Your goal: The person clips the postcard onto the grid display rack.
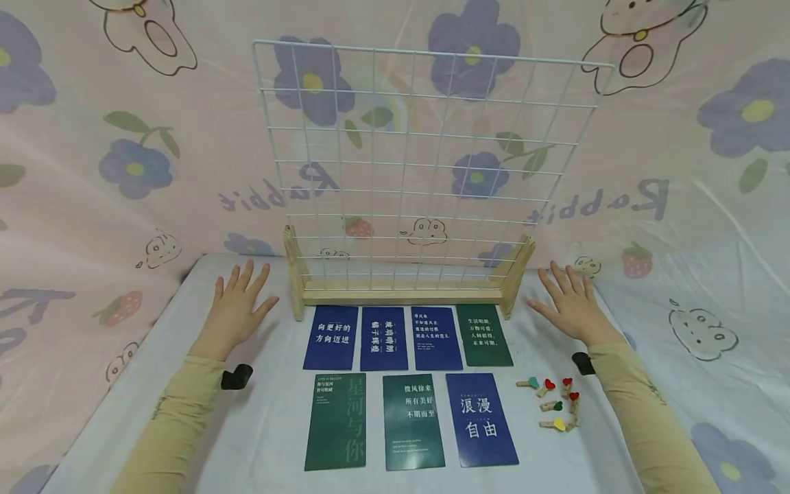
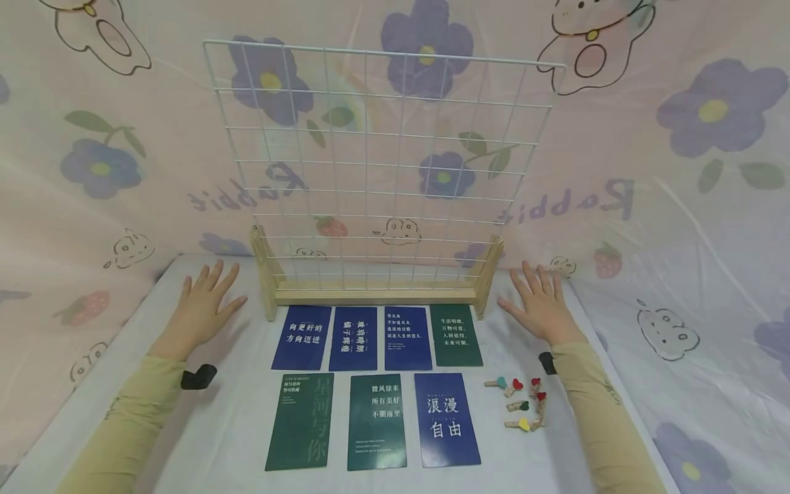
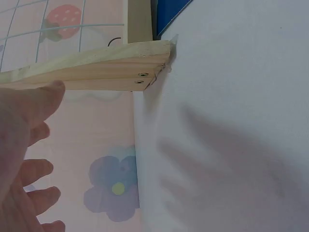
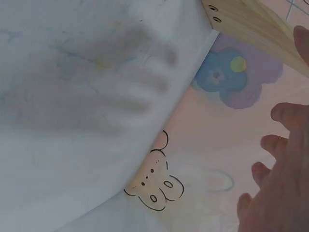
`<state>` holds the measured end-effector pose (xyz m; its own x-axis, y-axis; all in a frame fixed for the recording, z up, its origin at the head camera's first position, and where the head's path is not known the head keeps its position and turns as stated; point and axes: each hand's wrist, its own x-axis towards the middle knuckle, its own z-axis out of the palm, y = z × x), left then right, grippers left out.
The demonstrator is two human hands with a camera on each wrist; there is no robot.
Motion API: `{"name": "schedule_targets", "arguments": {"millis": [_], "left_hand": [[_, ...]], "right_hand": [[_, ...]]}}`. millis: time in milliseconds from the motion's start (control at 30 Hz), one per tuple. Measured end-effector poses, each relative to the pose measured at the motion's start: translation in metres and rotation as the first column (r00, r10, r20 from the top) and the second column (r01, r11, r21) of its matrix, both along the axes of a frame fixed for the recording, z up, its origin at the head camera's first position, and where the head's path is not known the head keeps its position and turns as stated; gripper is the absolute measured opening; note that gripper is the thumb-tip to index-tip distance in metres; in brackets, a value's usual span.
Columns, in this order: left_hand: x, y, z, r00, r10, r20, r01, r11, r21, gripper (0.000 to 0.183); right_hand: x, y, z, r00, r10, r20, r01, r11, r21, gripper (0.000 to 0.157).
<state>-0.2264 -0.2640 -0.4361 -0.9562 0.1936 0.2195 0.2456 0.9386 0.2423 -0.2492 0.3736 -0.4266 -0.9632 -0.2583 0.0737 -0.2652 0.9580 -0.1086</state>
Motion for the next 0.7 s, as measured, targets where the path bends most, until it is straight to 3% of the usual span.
{"name": "schedule_targets", "arguments": {"millis": [167, 367, 533, 700], "left_hand": [[0.002, -0.001, 0.004, 1.000, -0.005, 0.031, 0.004, 0.999, 0.047, 0.064], [0.005, -0.004, 0.005, 0.997, 0.028, 0.076, -0.038, 0.991, 0.126, 0.064], [0.007, -0.010, 0.006, 0.993, 0.029, 0.117, -0.056, 0.971, 0.233, 0.068], [0.008, -0.014, 0.005, 0.995, -0.001, 0.095, -0.029, 0.949, 0.315, 0.065]], "right_hand": [[-0.001, 0.000, 0.002, 1.000, 0.014, 0.025, -0.012, 0.998, -0.062, 0.081], [-0.002, 0.002, 0.003, 0.998, 0.023, 0.062, -0.015, 0.992, -0.125, 0.081], [0.001, 0.003, 0.006, 0.990, 0.023, 0.142, 0.006, 0.979, -0.202, 0.082], [0.003, 0.002, 0.004, 0.982, 0.019, 0.191, 0.033, 0.964, -0.264, 0.084]]}}
